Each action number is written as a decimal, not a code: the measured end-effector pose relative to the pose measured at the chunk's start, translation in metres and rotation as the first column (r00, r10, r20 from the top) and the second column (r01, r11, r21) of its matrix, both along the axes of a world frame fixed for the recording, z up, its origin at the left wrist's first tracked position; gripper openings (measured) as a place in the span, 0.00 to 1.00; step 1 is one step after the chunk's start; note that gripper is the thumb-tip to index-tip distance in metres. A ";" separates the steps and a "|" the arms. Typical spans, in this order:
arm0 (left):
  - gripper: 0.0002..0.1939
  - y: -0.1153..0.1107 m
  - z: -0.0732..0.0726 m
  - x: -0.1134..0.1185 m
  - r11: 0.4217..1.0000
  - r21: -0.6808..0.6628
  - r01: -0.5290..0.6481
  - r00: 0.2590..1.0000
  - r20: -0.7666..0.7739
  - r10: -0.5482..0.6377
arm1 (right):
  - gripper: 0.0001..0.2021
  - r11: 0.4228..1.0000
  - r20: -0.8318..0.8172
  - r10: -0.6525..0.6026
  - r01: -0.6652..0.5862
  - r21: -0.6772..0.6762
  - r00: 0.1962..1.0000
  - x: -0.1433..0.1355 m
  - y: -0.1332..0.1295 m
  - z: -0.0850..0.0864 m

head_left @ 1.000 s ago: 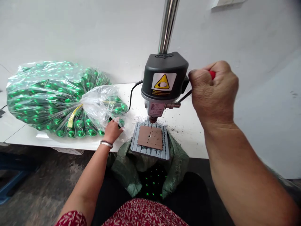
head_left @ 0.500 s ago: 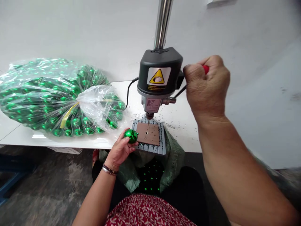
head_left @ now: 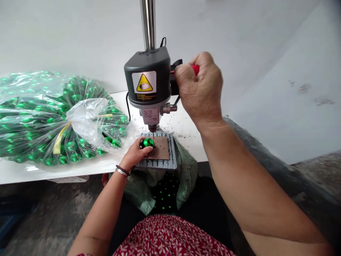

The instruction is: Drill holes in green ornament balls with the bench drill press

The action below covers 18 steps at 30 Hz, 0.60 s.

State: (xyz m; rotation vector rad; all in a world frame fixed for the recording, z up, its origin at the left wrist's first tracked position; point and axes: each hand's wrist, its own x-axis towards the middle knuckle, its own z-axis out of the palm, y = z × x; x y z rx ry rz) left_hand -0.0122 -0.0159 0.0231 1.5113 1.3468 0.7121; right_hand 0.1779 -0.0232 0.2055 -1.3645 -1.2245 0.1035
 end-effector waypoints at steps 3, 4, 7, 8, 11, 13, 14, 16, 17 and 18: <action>0.23 0.003 0.001 0.001 0.999 0.039 0.032 0.998 -0.059 -0.030 | 0.15 1.000 0.008 -0.003 0.003 0.019 1.000 0.001 0.001 -0.001; 0.24 0.004 0.001 0.000 0.997 0.063 0.037 0.996 -0.084 -0.031 | 0.15 1.000 0.010 0.000 0.000 0.030 1.000 0.001 0.002 -0.001; 0.25 0.006 0.004 0.002 0.986 0.150 0.078 0.978 -0.205 -0.046 | 0.16 0.999 0.007 0.012 -0.012 0.039 1.000 0.001 0.002 -0.001; 0.26 0.007 0.005 0.003 0.980 0.175 0.097 0.966 -0.255 -0.050 | 0.16 0.999 0.005 0.012 -0.012 0.031 1.000 0.001 0.002 -0.001; 0.30 0.007 0.012 0.011 0.967 0.212 0.142 0.928 -0.369 -0.055 | 0.16 1.000 0.007 0.007 -0.007 0.022 1.000 0.001 0.002 0.000; 0.31 0.007 0.016 0.017 0.967 0.204 0.154 0.920 -0.386 -0.065 | 0.16 0.999 0.010 0.007 -0.007 0.031 1.000 0.002 0.002 -0.001; 0.30 0.007 0.017 0.020 0.969 0.191 0.158 0.923 -0.376 -0.076 | 0.16 0.999 0.009 0.009 -0.009 0.037 1.000 0.002 0.002 -0.001; 0.30 0.007 0.017 0.024 0.975 0.162 0.151 0.940 -0.327 -0.091 | 0.16 0.999 0.005 0.013 -0.013 0.035 1.000 0.002 0.001 -0.001; 0.30 0.007 0.016 0.025 0.978 0.149 0.143 0.950 -0.298 -0.093 | 0.15 0.999 0.003 0.017 -0.017 0.029 1.000 0.002 0.001 0.000; 0.30 0.007 0.015 0.025 0.981 0.136 0.135 0.959 -0.268 -0.095 | 0.15 1.000 0.001 0.018 -0.018 0.024 1.000 0.002 0.001 0.000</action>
